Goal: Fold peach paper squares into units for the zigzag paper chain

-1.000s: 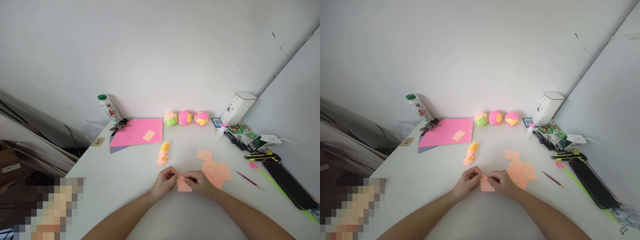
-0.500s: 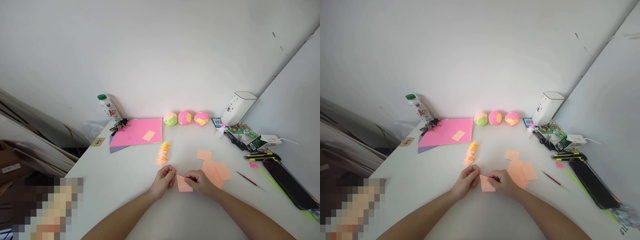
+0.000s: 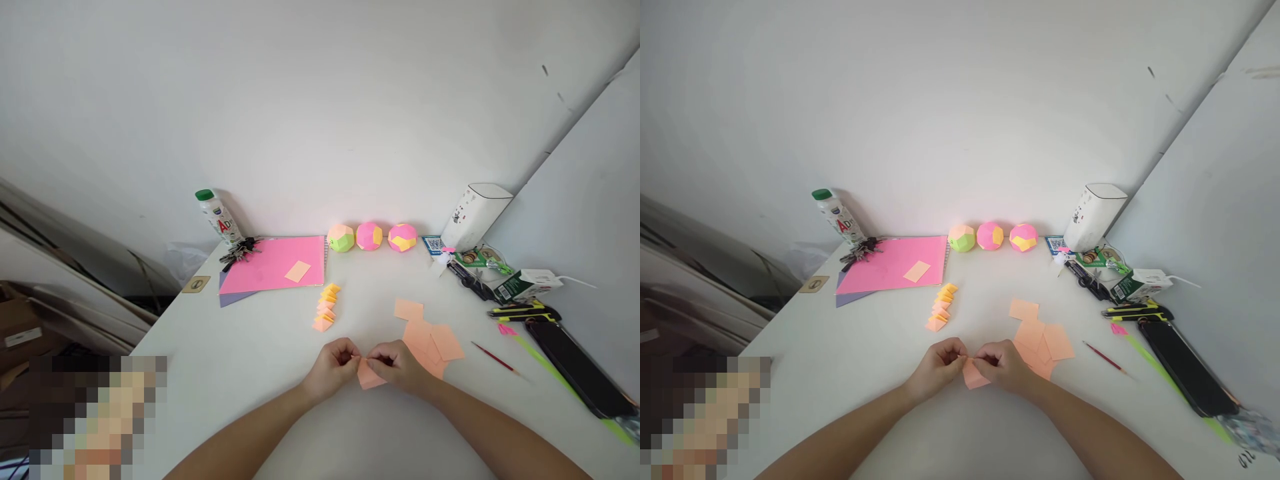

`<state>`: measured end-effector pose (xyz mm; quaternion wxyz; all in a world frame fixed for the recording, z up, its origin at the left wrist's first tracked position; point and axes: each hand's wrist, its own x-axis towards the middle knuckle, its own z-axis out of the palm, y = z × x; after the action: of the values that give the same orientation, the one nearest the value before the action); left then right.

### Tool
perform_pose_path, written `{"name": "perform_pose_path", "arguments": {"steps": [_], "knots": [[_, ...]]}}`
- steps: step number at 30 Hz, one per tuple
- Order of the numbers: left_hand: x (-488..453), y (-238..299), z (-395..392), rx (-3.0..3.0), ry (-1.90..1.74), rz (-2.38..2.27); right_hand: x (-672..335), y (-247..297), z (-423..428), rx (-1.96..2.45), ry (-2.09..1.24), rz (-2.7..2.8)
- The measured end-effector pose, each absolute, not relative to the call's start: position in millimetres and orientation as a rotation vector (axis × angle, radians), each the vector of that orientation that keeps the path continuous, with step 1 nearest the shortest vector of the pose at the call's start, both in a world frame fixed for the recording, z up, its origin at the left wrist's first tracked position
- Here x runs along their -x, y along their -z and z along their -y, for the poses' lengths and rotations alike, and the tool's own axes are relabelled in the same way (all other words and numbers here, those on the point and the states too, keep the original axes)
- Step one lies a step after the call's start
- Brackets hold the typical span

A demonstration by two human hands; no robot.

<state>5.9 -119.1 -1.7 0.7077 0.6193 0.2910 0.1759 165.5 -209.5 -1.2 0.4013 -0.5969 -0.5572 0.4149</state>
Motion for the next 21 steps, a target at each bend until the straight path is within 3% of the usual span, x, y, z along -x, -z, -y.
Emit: {"name": "perform_pose_path", "arguments": {"steps": [21], "knots": [[-6.6, -0.1, 119.8, -1.331, -0.423, -0.646, -160.8, -2.0, 208.2, 1.497, -0.871, 1.425]]}}
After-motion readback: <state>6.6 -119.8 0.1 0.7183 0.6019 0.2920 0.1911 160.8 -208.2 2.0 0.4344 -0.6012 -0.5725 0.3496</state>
